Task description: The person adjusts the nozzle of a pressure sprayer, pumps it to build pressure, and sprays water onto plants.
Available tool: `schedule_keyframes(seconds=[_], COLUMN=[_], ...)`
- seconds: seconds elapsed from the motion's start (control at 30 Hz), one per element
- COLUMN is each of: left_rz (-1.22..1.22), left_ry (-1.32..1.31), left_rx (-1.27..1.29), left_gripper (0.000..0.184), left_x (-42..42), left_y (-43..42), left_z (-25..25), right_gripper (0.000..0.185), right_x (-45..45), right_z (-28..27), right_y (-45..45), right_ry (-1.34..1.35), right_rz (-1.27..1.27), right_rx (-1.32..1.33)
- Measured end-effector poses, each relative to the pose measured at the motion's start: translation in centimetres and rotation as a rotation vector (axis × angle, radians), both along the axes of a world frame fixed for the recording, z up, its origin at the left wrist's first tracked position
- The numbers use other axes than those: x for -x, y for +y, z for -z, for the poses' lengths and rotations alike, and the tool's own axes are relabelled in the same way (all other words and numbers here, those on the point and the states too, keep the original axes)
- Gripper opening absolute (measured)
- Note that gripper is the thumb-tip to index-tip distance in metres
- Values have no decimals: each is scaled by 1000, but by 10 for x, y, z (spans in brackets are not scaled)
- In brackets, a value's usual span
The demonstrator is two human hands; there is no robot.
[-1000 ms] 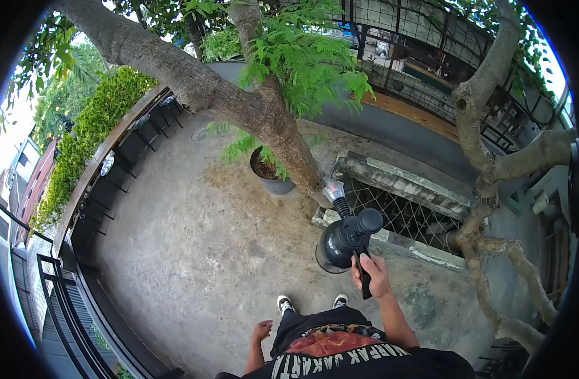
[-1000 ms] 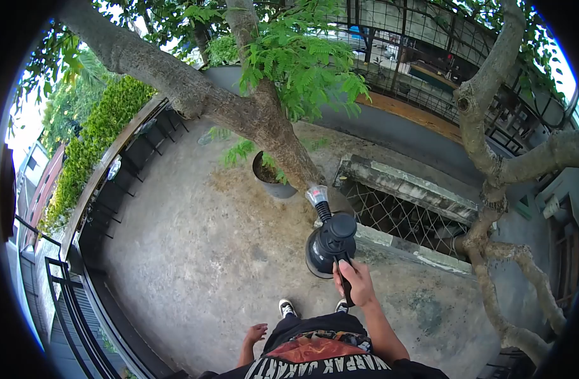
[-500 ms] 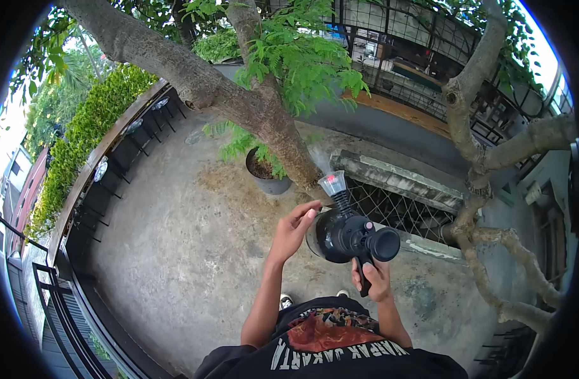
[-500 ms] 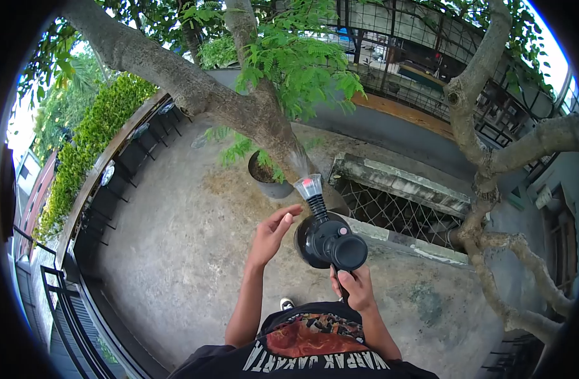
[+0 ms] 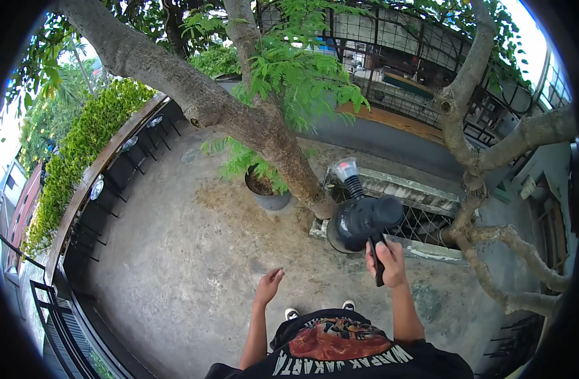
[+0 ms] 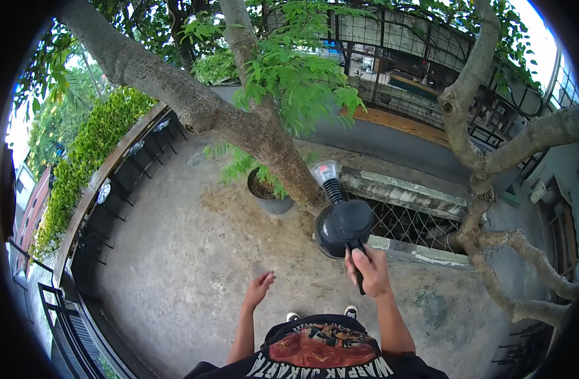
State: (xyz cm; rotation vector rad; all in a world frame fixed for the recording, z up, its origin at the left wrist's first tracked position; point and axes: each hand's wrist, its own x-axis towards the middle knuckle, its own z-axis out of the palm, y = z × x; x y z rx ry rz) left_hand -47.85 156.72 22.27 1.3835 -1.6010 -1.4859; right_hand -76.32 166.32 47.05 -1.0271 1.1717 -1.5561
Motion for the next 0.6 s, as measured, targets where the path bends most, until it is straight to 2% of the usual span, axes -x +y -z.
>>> schedule_keyframes(seconds=[0.07,0.13,0.23,0.27,0.37,0.4,0.47,0.53,0.6], left_rz=[-92,-162,-246,-267,-350,-345,-231,-215,-142], left_ry=[-136,-236,-331,-373,-243,-231,-86,158,411], left_rx=[-254,-430,-693,-737,-771,-701,-391,-88,100], left_gripper=[42,42,39,38,37,40,43,44,41], left_x=[-60,-111,-154,-160,-154,-137,-98,-22,43], left_y=[28,70,124,135,129,105,38,-32,-83], left_z=[93,142,171,172,156,129,82,-57,-159], right_gripper=[42,45,46,46,44,43,50,60,61], right_x=[5,12,6,4,3,4,5,10,18], right_z=[-9,-19,-37,-41,-43,-41,-34,-20,1], right_y=[-20,-39,-53,-59,-76,-79,-85,-89,-94], right_ry=[-175,-299,-109,-145,-212,-182,-53,35,5], right_rz=[40,47,-6,6,-1,-36,-79,-129,-176], right_rx=[46,88,65,71,106,108,101,94,136])
